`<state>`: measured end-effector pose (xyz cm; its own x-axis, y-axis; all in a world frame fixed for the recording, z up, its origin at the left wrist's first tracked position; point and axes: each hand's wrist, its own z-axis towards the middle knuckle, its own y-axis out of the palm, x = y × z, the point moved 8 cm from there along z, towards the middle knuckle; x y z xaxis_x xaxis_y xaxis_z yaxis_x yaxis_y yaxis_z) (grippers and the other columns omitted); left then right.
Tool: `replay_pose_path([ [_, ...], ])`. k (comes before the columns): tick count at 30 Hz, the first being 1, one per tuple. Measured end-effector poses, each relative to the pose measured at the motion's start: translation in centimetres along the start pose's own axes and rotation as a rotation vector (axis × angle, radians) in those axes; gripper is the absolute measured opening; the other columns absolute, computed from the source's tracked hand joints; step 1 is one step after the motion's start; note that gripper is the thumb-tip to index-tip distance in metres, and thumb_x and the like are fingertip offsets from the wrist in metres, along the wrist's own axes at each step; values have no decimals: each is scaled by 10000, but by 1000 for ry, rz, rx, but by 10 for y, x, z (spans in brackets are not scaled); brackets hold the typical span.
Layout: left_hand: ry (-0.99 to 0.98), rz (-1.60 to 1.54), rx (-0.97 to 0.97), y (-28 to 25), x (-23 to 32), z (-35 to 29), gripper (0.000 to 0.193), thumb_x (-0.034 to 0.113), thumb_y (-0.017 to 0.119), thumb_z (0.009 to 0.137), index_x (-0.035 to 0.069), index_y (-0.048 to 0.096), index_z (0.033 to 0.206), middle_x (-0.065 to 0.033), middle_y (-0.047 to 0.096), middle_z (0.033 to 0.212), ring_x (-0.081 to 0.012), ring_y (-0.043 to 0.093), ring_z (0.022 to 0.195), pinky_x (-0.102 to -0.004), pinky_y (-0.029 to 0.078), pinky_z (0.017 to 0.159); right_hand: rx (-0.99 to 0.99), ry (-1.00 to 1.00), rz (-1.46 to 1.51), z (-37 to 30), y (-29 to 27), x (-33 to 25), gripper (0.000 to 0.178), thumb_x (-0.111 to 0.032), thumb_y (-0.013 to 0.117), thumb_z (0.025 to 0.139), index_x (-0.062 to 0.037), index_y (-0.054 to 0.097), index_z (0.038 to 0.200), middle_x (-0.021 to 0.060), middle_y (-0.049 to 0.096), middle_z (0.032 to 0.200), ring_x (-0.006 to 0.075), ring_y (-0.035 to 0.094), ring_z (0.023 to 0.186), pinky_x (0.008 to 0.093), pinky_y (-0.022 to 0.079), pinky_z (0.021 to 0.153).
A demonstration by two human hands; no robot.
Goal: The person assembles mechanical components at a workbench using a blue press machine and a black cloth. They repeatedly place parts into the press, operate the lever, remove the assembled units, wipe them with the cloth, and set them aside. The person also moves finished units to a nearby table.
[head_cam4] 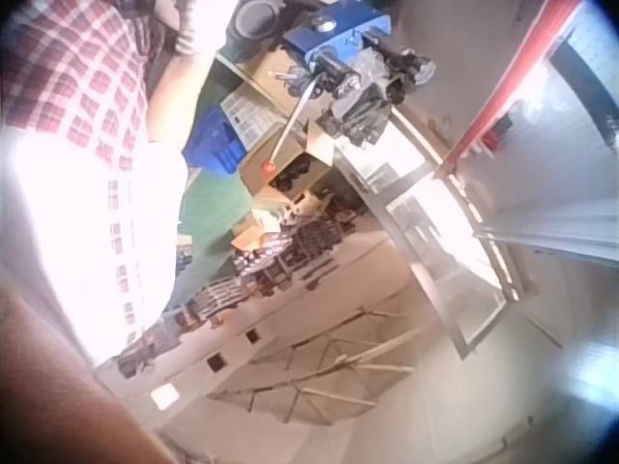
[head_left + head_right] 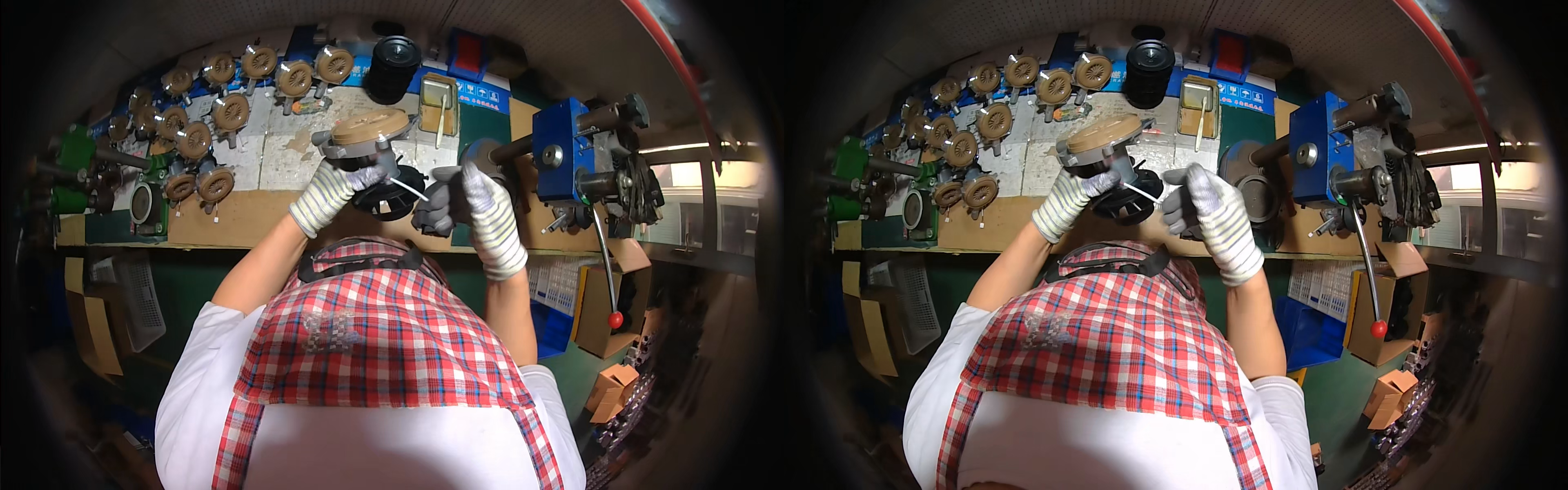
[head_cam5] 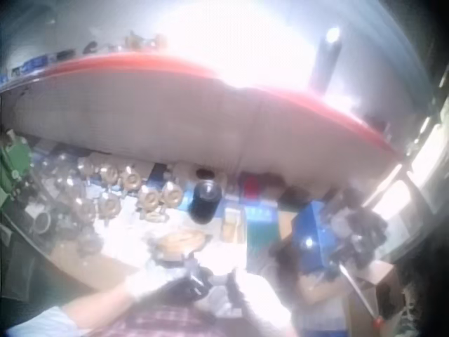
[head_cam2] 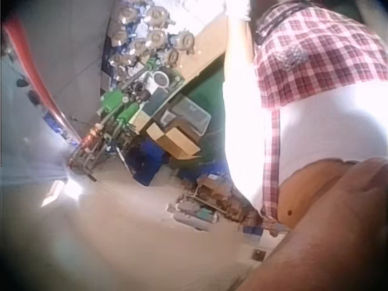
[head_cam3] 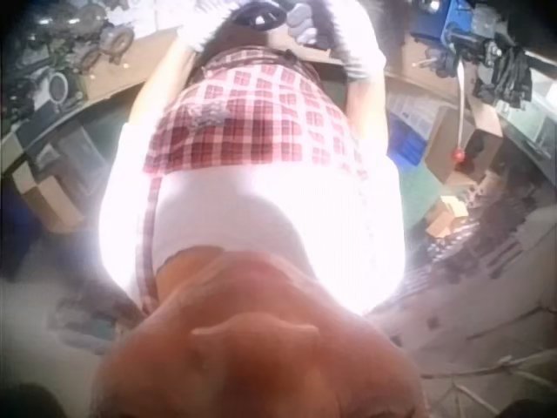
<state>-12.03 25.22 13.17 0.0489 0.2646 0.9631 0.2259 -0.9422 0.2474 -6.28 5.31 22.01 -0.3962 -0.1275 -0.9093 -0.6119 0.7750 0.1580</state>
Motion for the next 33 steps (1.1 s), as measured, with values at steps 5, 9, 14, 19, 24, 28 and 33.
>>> replay_pose_path([
  [5, 7, -20, -75, 37, -2, 3, 590, 263, 843, 815, 45, 572, 1292, -35, 658, 1161, -155, 617, 1057, -327, 514, 935, 285, -510, -905, -26, -51, 31, 420, -103, 532, 970, -57, 538, 1387, 145, 623, 1187, 274, 626, 1088, 340, 496, 979],
  [9, -65, -28, -184, 77, -20, 8, 609, 326, 828, 824, 50, 569, 1302, -33, 658, 1154, -152, 615, 1056, -324, 507, 940, 165, -580, -1070, -43, -50, 53, 835, -76, 772, 736, -93, 406, 1487, 212, 451, 1456, 399, 451, 1337, 436, 380, 1147],
  [14, -518, -377, -421, 170, -68, 0, 690, 486, 772, 846, 49, 554, 1333, -85, 669, 1182, -182, 636, 1077, -349, 519, 962, 381, -600, -853, -72, -108, 102, 746, -257, 758, 783, -22, 427, 1409, 226, 501, 1345, 387, 589, 1130, 438, 498, 982],
  [19, -972, -348, -639, 227, -159, -11, 730, 637, 641, 872, 56, 585, 1310, -96, 686, 1206, -215, 641, 1138, -375, 537, 974, 683, -182, -502, -112, -207, 126, 499, -365, 648, 943, 31, 581, 1240, 226, 677, 1108, 348, 673, 1000, 384, 520, 888],
  [24, -723, -65, -511, 188, -149, 8, 757, 616, 600, 926, 13, 538, 1377, -155, 647, 1296, -263, 616, 1198, -383, 456, 1078, 1101, 149, -609, -151, -352, 176, 485, -369, 621, 962, 49, 605, 1208, 225, 696, 1095, 301, 675, 1022, 380, 509, 892],
  [28, -618, -94, -199, 97, -169, 21, 742, 588, 623, 926, 45, 503, 1417, -158, 621, 1325, -273, 608, 1194, -408, 452, 1067, 1281, 68, -419, -102, -460, 189, 378, -348, 605, 980, 24, 606, 1046, 166, 661, 966, 330, 658, 936, 395, 519, 851],
  [33, -648, -152, 173, -20, -204, 21, 648, 539, 581, 971, 77, 509, 1419, -148, 623, 1328, -266, 613, 1180, -408, 468, 1018, 945, -245, 162, -14, -541, 240, 327, -224, 635, 944, -4, 590, 1182, 139, 670, 966, 265, 655, 889, 388, 543, 787],
])
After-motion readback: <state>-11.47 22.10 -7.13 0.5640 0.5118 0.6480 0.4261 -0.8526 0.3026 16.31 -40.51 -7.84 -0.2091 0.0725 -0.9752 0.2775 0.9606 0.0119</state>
